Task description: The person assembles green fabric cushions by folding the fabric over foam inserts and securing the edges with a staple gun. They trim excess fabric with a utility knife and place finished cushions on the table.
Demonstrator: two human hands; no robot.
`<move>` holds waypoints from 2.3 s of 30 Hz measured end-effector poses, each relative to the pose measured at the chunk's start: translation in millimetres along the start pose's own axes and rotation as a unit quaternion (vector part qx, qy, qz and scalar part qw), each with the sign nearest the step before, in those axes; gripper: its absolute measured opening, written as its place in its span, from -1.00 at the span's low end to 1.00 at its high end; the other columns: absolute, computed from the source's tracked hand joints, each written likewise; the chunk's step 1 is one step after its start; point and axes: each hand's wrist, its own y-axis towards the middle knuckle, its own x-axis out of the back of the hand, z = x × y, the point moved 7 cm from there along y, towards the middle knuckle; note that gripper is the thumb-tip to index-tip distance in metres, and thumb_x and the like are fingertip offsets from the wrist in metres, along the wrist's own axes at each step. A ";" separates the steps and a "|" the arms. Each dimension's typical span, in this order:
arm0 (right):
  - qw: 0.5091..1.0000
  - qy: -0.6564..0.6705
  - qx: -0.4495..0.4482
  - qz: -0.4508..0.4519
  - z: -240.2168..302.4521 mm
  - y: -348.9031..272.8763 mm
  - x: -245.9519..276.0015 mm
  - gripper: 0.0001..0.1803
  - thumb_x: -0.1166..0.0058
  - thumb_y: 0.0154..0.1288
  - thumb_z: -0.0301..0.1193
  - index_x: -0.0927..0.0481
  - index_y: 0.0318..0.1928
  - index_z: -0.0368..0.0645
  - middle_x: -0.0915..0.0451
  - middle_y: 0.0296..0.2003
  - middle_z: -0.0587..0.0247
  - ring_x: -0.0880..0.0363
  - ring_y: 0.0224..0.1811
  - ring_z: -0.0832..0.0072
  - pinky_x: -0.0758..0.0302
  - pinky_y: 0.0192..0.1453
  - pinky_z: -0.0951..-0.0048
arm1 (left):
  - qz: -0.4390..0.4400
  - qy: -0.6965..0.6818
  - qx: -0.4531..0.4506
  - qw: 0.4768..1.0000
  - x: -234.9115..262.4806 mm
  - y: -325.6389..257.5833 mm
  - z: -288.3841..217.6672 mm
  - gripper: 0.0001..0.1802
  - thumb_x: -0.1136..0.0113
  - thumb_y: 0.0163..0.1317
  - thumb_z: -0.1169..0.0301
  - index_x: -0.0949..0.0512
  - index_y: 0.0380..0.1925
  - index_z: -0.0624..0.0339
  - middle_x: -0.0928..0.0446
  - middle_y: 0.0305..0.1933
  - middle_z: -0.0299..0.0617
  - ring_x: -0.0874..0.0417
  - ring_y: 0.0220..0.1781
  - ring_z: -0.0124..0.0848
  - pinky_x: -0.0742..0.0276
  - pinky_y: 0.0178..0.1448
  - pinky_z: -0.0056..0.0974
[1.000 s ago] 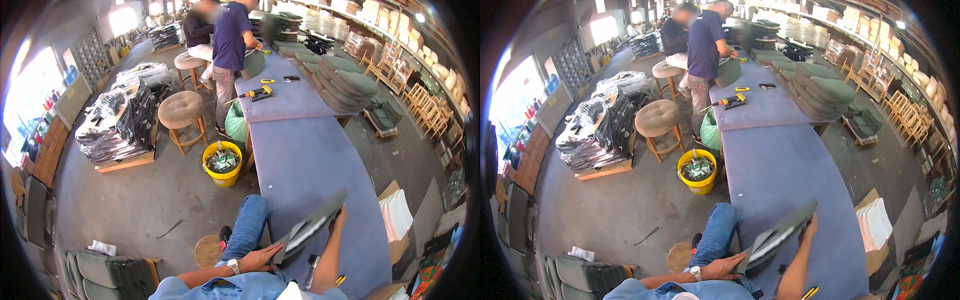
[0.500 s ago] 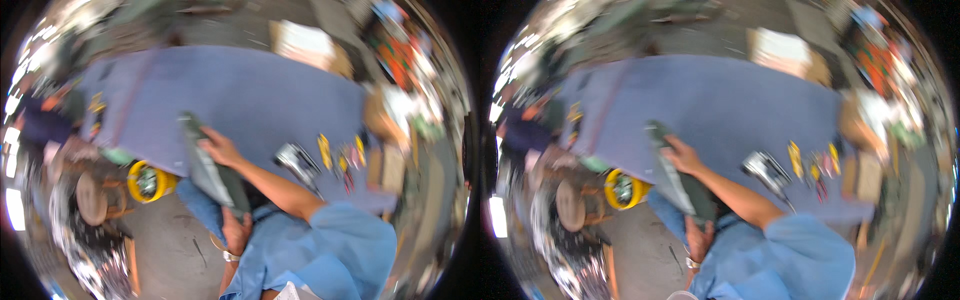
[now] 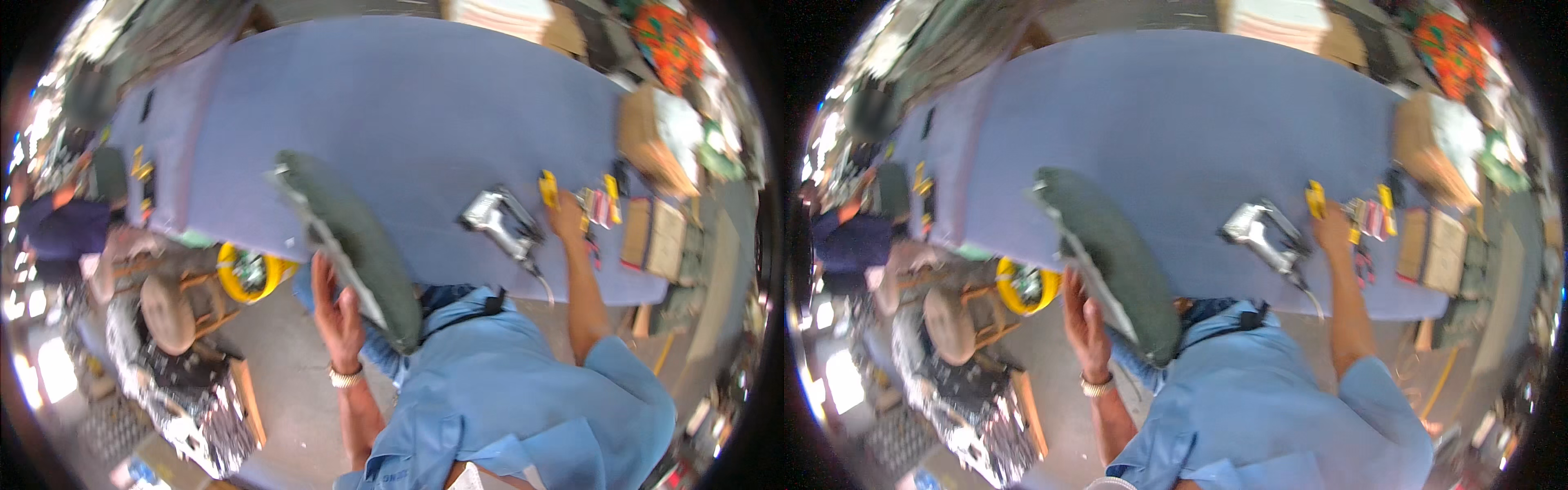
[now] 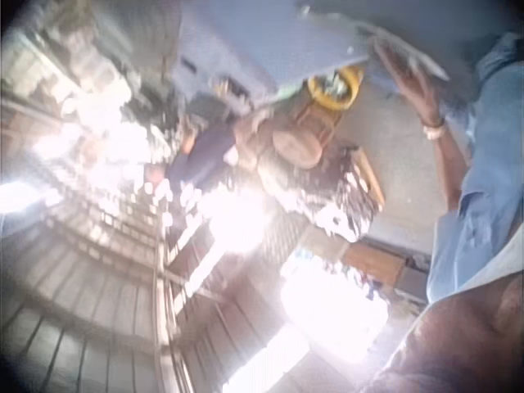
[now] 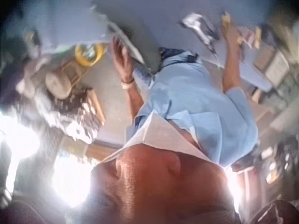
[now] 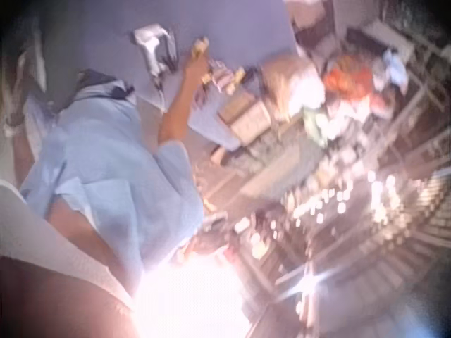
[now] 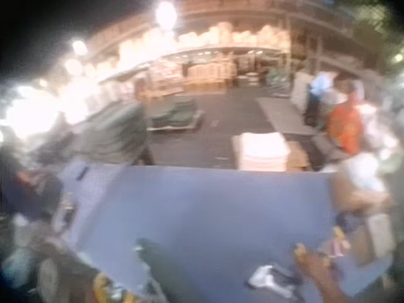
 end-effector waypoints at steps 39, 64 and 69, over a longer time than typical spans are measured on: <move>0.561 0.746 0.246 0.262 416.8 -70.3 63.2 -0.54 -0.18 0.56 -0.24 -0.51 0.35 -0.10 -0.63 -0.34 0.30 -0.67 -0.35 0.56 -0.64 -0.26 0.50 | -0.280 0.290 0.013 0.915 13.1 182.9 32.7 -0.72 -0.43 0.25 0.28 -0.73 -0.13 0.20 -0.66 -0.22 -0.12 -0.68 -0.16 -0.15 -0.57 0.03 -0.08; 0.703 0.575 0.417 0.039 451.1 -46.5 38.4 -0.66 -0.28 0.42 -0.33 -0.66 0.14 -0.13 -0.79 -0.04 0.15 -0.80 -0.03 0.35 -0.66 0.10 0.36 | -0.266 -0.038 0.025 0.963 -34.4 207.0 84.9 -0.69 -0.37 0.38 0.26 -0.70 -0.30 0.37 -0.61 -0.41 -0.30 -0.49 -0.36 -0.53 -0.46 -0.22 -0.33; 0.715 0.548 0.433 0.028 447.3 -47.3 43.0 -0.70 -0.27 0.41 -0.37 -0.65 0.10 -0.13 -0.79 -0.06 0.14 -0.80 -0.07 0.34 -0.66 0.01 0.38 | -0.268 -0.059 0.029 0.961 -36.8 206.8 87.2 -0.69 -0.37 0.38 0.27 -0.71 -0.29 0.38 -0.63 -0.39 -0.31 -0.50 -0.35 -0.55 -0.46 -0.22 -0.34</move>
